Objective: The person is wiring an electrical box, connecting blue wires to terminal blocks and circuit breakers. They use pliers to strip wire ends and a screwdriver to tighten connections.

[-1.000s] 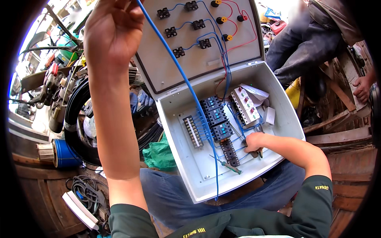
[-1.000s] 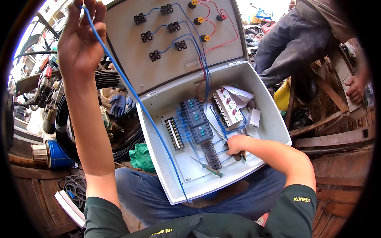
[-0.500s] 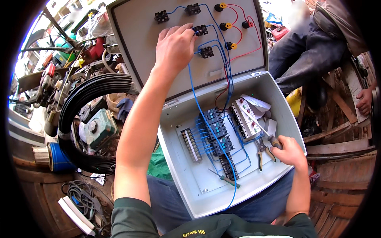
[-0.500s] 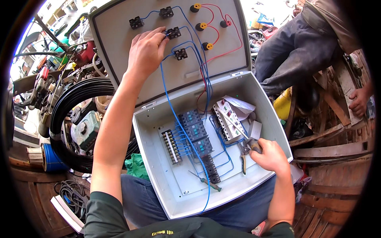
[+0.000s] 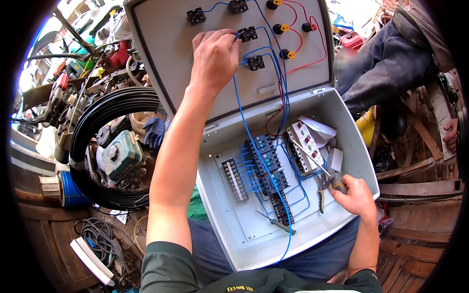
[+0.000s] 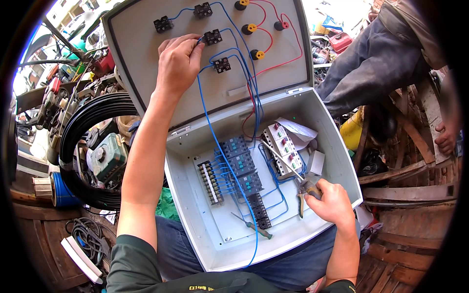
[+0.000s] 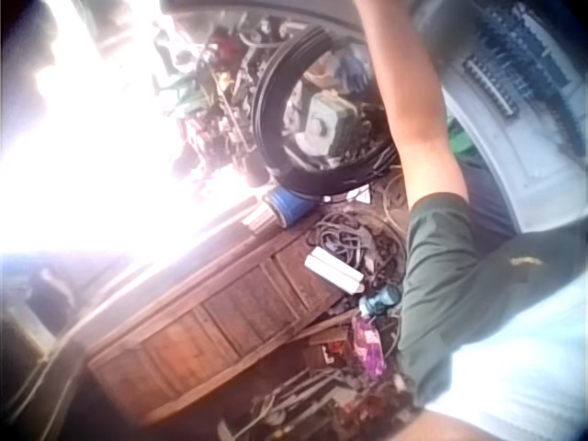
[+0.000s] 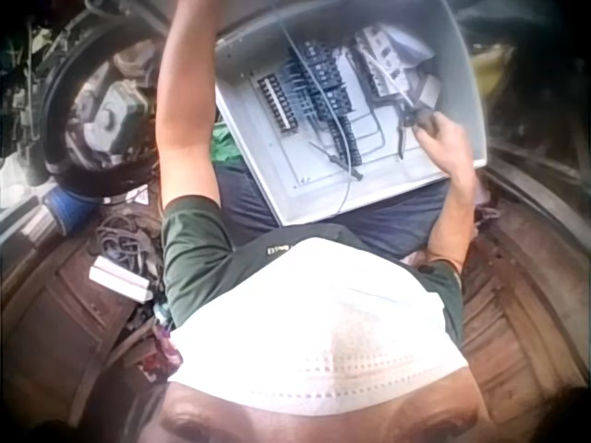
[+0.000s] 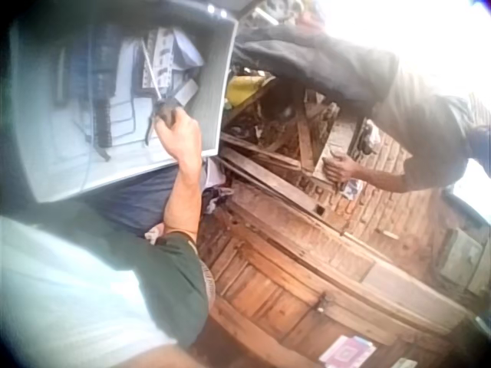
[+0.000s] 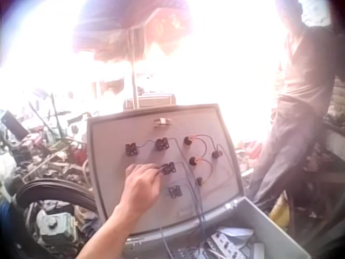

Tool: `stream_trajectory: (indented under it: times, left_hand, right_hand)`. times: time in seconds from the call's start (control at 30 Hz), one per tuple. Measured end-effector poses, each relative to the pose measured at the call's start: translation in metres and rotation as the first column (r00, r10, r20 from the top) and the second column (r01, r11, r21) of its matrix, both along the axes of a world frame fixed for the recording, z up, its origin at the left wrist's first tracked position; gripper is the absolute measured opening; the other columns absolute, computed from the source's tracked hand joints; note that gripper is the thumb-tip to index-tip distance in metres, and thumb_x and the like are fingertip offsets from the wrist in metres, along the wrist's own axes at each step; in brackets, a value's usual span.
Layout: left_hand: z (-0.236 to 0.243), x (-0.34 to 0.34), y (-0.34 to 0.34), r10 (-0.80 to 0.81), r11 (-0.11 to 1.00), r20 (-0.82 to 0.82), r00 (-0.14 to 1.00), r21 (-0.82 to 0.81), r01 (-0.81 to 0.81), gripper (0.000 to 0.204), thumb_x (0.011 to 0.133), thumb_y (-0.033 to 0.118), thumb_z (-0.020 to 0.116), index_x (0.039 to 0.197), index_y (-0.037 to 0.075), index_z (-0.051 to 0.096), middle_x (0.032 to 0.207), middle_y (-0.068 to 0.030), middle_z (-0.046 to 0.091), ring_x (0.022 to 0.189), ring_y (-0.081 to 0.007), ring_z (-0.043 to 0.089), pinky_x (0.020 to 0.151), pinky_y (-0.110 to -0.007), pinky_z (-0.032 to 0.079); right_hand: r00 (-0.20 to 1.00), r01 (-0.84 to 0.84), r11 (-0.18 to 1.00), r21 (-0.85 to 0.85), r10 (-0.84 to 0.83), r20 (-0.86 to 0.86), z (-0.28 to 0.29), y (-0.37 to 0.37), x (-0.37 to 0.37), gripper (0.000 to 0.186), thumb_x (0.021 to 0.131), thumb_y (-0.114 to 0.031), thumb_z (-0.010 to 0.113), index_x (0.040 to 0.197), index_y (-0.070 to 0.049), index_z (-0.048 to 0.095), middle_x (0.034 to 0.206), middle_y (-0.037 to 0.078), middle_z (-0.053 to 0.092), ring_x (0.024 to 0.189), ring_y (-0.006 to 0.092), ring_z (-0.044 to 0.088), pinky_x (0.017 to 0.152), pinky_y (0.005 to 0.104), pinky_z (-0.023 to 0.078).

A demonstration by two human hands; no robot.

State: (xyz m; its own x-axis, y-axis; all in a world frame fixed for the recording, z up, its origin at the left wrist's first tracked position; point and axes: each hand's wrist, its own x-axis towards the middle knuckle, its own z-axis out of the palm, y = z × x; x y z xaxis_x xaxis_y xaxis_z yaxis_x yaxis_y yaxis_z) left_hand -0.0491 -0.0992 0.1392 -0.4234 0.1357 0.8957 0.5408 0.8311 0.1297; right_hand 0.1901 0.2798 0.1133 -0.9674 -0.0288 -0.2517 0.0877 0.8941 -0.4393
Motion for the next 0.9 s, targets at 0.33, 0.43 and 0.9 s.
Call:
stream_trajectory:
  times: [0.33,0.43,0.9]
  left_hand:
    - [0.028,0.002,-0.013,-0.173,0.966,0.130,0.976,0.215,0.142,0.019,0.092,0.019,0.074,0.103,0.004,0.079,0.099,-0.0046,0.076,0.090,-0.0193,0.070,0.078,-0.031,0.052]
    - [0.075,0.018,-0.020,-0.476,0.763,0.301,0.827,0.609,0.217,0.023,0.092,0.019,0.078,0.111,0.006,0.078,0.089,-0.0002,0.075,0.081,-0.0064,0.066,0.068,-0.022,0.051]
    - [0.025,-0.013,-0.022,-0.183,0.963,0.257,0.949,0.239,0.121,0.023,0.092,0.023,0.069,0.105,0.004,0.075,0.089,-0.0125,0.076,0.081,-0.0245,0.073,0.077,-0.034,0.056]
  right_hand:
    - [1.000,-0.013,1.000,-0.004,0.013,-0.013,-0.002,0.001,0.000,0.035,0.073,-0.024,0.078,0.077,0.005,0.059,0.059,0.019,0.052,0.053,0.0284,0.053,0.054,0.0396,0.044]
    - [1.000,0.006,0.997,-0.073,-0.006,-0.002,0.003,0.002,0.000,0.031,0.077,-0.022,0.078,0.080,0.005,0.062,0.059,0.015,0.054,0.055,0.0238,0.057,0.054,0.0371,0.044]
    - [0.562,-0.388,0.764,-0.516,-0.247,-0.789,0.153,-0.037,-0.068,0.026,0.099,-0.012,0.066,0.119,0.005,0.066,0.098,0.009,0.066,0.064,0.0069,0.054,0.055,0.0194,0.038]
